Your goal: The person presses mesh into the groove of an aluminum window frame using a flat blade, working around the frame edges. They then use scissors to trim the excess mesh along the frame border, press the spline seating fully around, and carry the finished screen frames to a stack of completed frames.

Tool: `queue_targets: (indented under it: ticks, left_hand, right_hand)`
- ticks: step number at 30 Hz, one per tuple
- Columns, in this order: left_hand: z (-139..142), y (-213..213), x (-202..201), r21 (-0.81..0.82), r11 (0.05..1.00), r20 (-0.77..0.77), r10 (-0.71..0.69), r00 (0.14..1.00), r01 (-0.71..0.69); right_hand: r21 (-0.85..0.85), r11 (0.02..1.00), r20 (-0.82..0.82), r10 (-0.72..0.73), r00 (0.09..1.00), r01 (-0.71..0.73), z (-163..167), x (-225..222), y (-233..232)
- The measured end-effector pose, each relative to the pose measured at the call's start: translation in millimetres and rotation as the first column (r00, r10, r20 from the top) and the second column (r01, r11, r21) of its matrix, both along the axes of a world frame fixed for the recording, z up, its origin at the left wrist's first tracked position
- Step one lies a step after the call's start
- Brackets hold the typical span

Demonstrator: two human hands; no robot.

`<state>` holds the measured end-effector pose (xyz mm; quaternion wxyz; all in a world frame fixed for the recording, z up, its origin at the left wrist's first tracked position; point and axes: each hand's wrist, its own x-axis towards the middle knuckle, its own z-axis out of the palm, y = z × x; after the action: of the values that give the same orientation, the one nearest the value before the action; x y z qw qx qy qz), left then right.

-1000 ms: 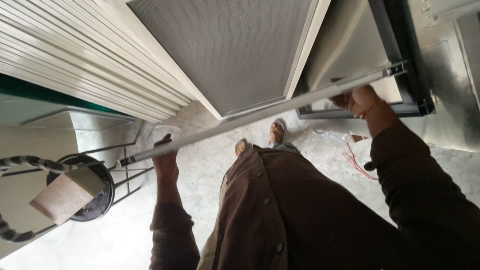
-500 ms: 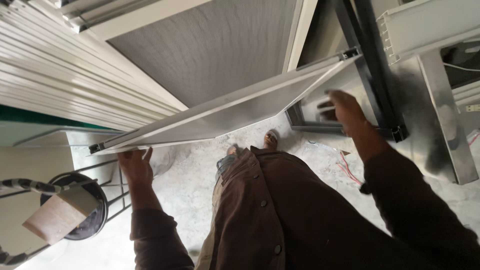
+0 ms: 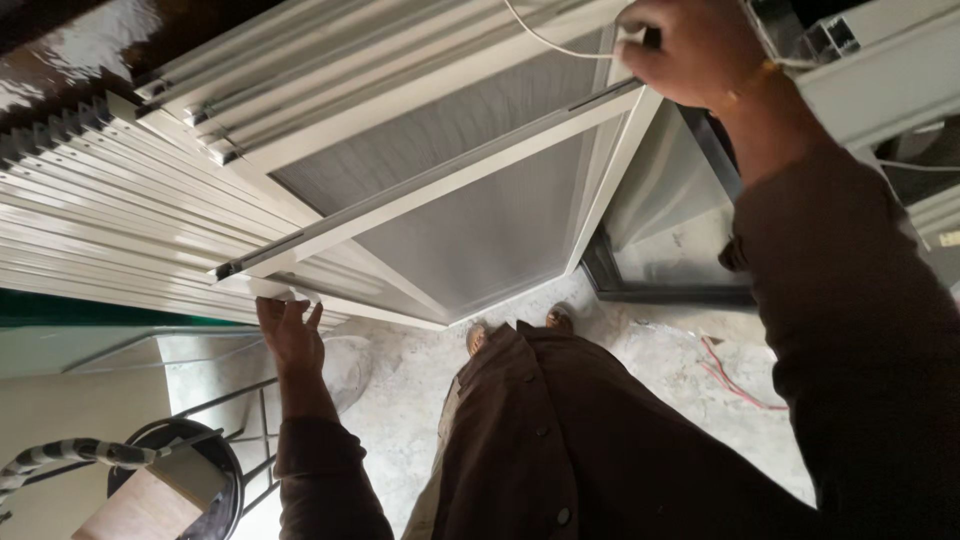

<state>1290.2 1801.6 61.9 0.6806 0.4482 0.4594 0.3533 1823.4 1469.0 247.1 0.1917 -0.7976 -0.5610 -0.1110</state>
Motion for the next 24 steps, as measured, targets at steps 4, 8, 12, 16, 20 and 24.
queue_targets:
  ticks: [4, 8, 12, 16, 20, 24]
  left_hand:
    - [-3, 18, 10, 0.002, 0.999, 0.017, -0.041, 0.999, 0.041]
    - [-2, 35, 27, -0.007, 0.999, 0.003, -0.045, 0.999, 0.045]
    - [-7, 53, 44, -0.048, 0.998, -0.035, -0.030, 0.999, 0.029]
    - [-24, 65, 60, 0.045, 0.999, -0.035, -0.023, 0.999, 0.025]
    - [-34, 73, 76, 0.199, 0.980, -0.135, 0.013, 0.991, 0.014]
    - [-25, 76, 88, 0.196, 0.978, -0.314, -0.004, 0.949, 0.069]
  right_hand:
    - [-0.235, 0.972, -0.153, -0.064, 0.986, 0.026, -37, 37, 46]
    - [-0.101, 0.994, -0.082, -0.059, 0.995, 0.051, -38, 51, 44]
    - [-0.153, 0.967, -0.148, -0.228, 0.962, 0.205, -20, 45, 21]
    - [-0.002, 0.999, 0.050, 0.043, 0.998, -0.043, -7, 24, 6]
    - [-0.071, 0.996, 0.001, 0.053, 0.999, -0.053, -3, -1, 5]
    - [-0.148, 0.988, -0.130, 0.014, 0.991, -0.034, 1, -16, 9]
